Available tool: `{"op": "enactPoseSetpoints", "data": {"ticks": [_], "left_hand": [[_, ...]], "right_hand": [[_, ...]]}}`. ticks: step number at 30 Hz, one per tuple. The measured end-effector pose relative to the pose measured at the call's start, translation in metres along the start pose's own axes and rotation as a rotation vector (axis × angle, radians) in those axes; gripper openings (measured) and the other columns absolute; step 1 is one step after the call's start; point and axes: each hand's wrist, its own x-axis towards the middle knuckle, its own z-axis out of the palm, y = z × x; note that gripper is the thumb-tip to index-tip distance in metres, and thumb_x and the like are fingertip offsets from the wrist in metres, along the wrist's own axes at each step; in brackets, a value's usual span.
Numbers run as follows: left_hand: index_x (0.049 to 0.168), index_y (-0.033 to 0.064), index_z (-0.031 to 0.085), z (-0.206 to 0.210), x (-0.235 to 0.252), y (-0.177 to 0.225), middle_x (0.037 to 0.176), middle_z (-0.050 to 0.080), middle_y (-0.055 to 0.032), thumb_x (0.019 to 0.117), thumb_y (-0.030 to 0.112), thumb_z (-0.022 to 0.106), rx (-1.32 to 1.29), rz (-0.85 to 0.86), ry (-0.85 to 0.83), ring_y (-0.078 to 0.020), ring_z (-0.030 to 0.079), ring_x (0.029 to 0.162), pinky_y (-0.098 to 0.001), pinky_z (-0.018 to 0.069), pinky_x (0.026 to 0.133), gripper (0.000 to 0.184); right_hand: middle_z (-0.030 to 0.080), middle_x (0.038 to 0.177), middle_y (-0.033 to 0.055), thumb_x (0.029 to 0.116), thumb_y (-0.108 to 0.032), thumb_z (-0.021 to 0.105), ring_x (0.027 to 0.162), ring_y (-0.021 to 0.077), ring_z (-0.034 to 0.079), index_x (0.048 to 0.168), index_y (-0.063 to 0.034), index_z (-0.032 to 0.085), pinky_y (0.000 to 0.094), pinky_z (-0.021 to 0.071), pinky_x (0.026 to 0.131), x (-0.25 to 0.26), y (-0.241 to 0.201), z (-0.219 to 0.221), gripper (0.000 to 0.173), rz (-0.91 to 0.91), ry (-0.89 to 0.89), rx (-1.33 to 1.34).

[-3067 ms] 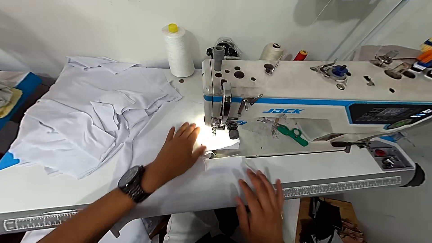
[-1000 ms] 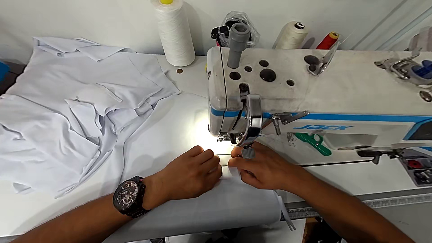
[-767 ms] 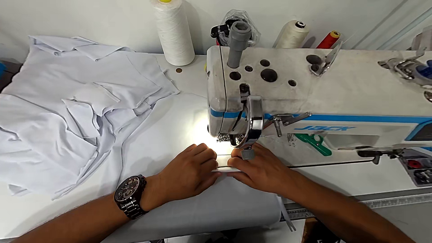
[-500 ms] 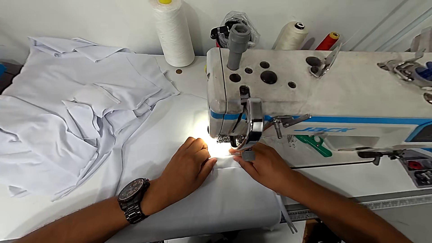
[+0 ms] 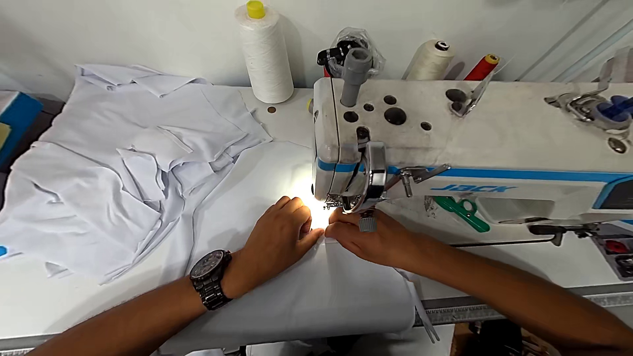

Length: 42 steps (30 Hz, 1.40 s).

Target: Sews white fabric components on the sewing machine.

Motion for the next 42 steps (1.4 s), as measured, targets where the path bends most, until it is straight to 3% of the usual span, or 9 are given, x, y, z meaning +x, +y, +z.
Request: {"op": "enactPoseSetpoints", "data": {"ticks": [6,10,17,22,27,30,32,37,42], "left_hand": [[0.105,0.0128,0.074,-0.022,-0.010,-0.040,0.108,0.067,0.0006,0.0993,0.024,0.058,-0.154,0.453,-0.107,-0.0111,0.063,0.105,-0.0258,0.0536,0.091,0.020],[0.099,0.0125,0.074,-0.013,-0.010,-0.045,0.104,0.070,-0.0012,0.1031,0.019,0.054,-0.097,0.559,-0.009,-0.0147,0.064,0.102,-0.0298,0.0519,0.088,0.022],[0.098,0.0083,0.066,-0.020,-0.007,-0.020,0.102,0.065,-0.0052,0.1053,0.019,0.049,-0.225,0.466,0.159,-0.0168,0.060,0.104,-0.0308,0.0498,0.090,0.021],[0.100,0.0105,0.067,-0.016,-0.012,-0.019,0.109,0.066,-0.0037,0.1047,0.023,0.048,-0.146,0.377,0.062,-0.0179,0.060,0.114,-0.0365,0.0483,0.101,0.023],[0.135,0.0110,0.063,-0.005,-0.004,-0.036,0.149,0.055,-0.0067,0.1046,0.052,0.037,0.115,0.221,-0.074,-0.0257,0.042,0.147,-0.0579,0.0303,0.119,0.057],[0.136,0.0115,0.064,-0.008,0.009,-0.040,0.148,0.056,-0.0080,0.1037,0.052,0.038,0.121,0.234,-0.103,-0.0273,0.042,0.147,-0.0647,0.0292,0.116,0.057],[0.133,0.0119,0.065,-0.014,0.014,-0.038,0.147,0.057,-0.0063,0.1012,0.051,0.045,0.096,0.216,-0.134,-0.0259,0.043,0.146,-0.0627,0.0304,0.117,0.054],[0.111,0.0097,0.069,-0.014,0.005,-0.026,0.121,0.067,-0.0062,0.0938,0.038,0.057,-0.016,0.285,0.041,-0.0235,0.058,0.128,-0.0468,0.0435,0.111,0.035],[0.100,0.0122,0.071,-0.005,-0.009,-0.018,0.105,0.067,-0.0029,0.0962,0.026,0.052,0.042,0.362,0.006,-0.0216,0.062,0.110,-0.0402,0.0504,0.095,0.024]], "right_hand": [[0.069,0.097,0.0049,0.1006,-0.017,0.058,0.090,0.0156,0.067,0.103,-0.0110,0.075,0.0298,0.0575,0.078,-0.008,0.011,0.012,0.019,-0.004,0.010,0.022],[0.069,0.099,0.0064,0.1013,-0.015,0.057,0.091,0.0175,0.067,0.105,-0.0102,0.076,0.0301,0.0566,0.078,-0.009,0.011,0.010,0.020,-0.027,0.020,0.035],[0.067,0.101,0.0045,0.1025,-0.016,0.055,0.087,0.0177,0.065,0.117,-0.0216,0.076,0.0329,0.0550,0.068,-0.006,0.007,0.007,0.027,-0.097,-0.064,-0.006],[0.064,0.101,0.0049,0.1027,-0.018,0.053,0.086,0.0199,0.064,0.114,-0.0227,0.074,0.0358,0.0529,0.066,0.000,0.002,0.008,0.025,-0.066,-0.118,-0.097],[0.072,0.099,0.0071,0.1009,-0.033,0.055,0.094,0.0244,0.070,0.109,-0.0136,0.075,0.0422,0.0566,0.082,-0.017,0.000,0.004,0.029,0.174,0.050,-0.293],[0.069,0.074,0.0066,0.0937,-0.037,0.059,0.072,0.0243,0.070,0.084,-0.0098,0.072,0.0423,0.0566,0.066,-0.013,0.003,-0.003,0.031,0.241,0.126,-0.404],[0.065,0.067,0.0049,0.0924,-0.038,0.059,0.065,0.0228,0.067,0.079,-0.0107,0.070,0.0409,0.0530,0.057,-0.011,0.005,-0.005,0.032,0.228,0.137,-0.422],[0.073,0.101,0.0017,0.1005,-0.024,0.054,0.095,0.0205,0.070,0.122,-0.0250,0.073,0.0440,0.0571,0.078,-0.006,0.003,0.000,0.029,0.175,-0.030,-0.243],[0.072,0.094,0.0003,0.0973,-0.021,0.055,0.089,0.0168,0.070,0.115,-0.0242,0.076,0.0392,0.0572,0.072,-0.005,0.008,0.003,0.028,0.176,-0.041,-0.170]]}}
